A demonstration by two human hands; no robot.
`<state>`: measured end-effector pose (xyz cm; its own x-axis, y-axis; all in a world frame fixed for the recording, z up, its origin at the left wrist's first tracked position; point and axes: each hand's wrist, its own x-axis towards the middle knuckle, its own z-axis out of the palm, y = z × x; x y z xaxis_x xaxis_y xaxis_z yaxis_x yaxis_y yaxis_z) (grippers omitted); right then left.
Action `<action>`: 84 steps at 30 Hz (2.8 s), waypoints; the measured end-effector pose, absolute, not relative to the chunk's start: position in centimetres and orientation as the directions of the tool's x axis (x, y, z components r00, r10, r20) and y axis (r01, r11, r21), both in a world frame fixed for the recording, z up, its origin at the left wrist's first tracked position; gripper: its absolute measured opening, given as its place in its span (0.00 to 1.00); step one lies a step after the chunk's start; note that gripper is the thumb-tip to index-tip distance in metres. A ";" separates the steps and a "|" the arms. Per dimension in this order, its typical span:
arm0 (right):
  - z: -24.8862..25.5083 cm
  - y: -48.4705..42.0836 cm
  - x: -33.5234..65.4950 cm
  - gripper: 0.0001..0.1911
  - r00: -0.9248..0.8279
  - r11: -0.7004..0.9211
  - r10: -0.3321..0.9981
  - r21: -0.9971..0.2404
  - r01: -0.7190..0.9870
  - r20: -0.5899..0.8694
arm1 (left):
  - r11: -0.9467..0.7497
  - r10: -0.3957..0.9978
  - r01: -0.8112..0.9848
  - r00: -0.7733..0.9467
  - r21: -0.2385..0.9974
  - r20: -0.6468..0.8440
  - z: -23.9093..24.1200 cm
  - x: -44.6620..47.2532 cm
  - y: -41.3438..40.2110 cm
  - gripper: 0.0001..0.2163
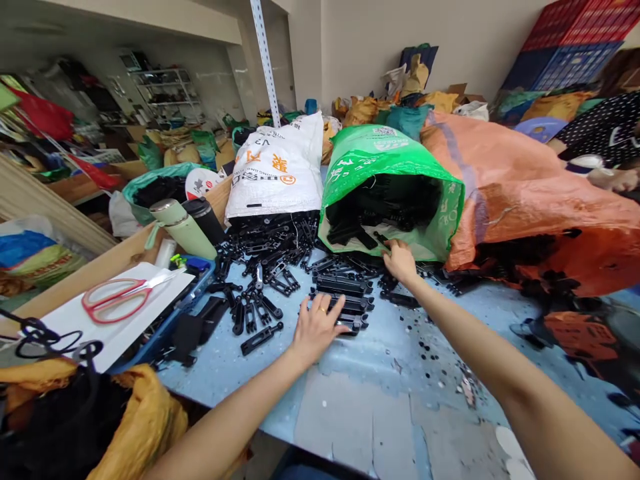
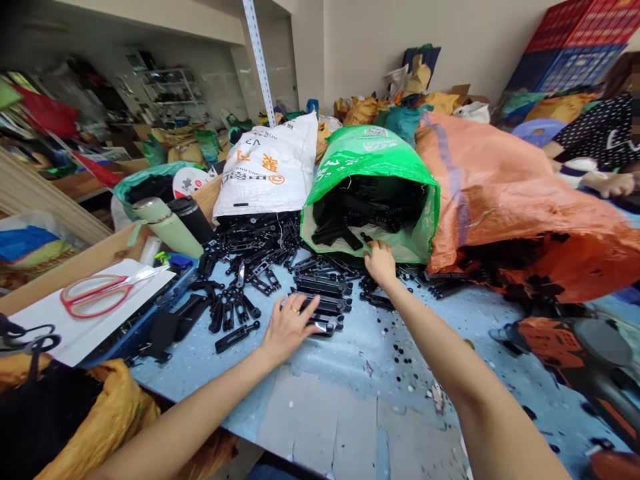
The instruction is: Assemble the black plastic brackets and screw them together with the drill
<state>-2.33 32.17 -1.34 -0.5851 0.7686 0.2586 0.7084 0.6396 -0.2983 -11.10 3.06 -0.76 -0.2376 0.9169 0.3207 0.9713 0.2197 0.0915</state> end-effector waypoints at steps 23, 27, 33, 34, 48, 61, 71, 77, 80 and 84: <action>-0.6 33.6 -3.8 0.24 -0.600 0.498 0.800 -0.566 0.657 0.006 | 0.228 0.837 -0.017 -0.508 0.974 -0.204 1.2 -10.4 -2.0 0.18; -0.6 28.4 5.3 0.25 -0.644 0.404 0.762 -0.726 0.556 -0.069 | 0.194 0.812 -0.142 -0.531 0.971 -0.240 0.6 -9.9 -2.9 0.18; -0.4 17.3 16.3 0.23 -0.812 0.245 0.538 -0.880 0.408 -0.226 | 0.154 0.845 -0.141 -0.494 0.978 -0.204 0.7 -7.7 -4.1 0.18; -0.1 15.7 17.0 0.24 -0.843 0.354 0.492 -0.834 0.423 -0.219 | 0.162 0.850 -0.118 -0.487 0.980 -0.199 0.6 -7.3 -4.2 0.19; -0.9 7.6 10.8 0.22 -0.834 0.833 0.538 -0.229 0.504 0.123 | 0.142 0.779 -0.006 -0.616 0.990 -0.116 0.8 -3.0 -4.5 0.24; 0.7 6.9 8.5 0.31 -0.777 -0.093 0.611 -0.988 0.119 -0.151 | 0.095 0.836 0.323 -0.539 0.942 0.100 1.8 -2.2 -4.7 0.18; 1.5 5.6 8.9 0.22 -0.725 0.346 0.637 -0.938 -0.034 0.261 | -0.019 0.628 0.453 -0.688 0.891 0.363 2.0 0.7 -3.7 0.17; 1.1 4.5 8.9 0.24 -0.703 0.478 0.617 -0.878 -0.021 0.353 | -0.127 0.696 0.552 -0.543 0.824 0.470 2.1 -0.5 -3.0 0.16; 0.5 4.6 8.8 0.24 -0.692 0.507 0.634 -0.861 0.035 0.345 | -0.074 0.674 0.529 -0.599 0.846 0.433 1.0 -0.2 -2.8 0.16; 0.3 8.2 8.7 0.23 -0.846 0.622 0.491 -0.763 0.174 0.207 | 0.138 0.660 0.385 -0.723 0.912 0.205 -1.4 0.8 -3.3 0.18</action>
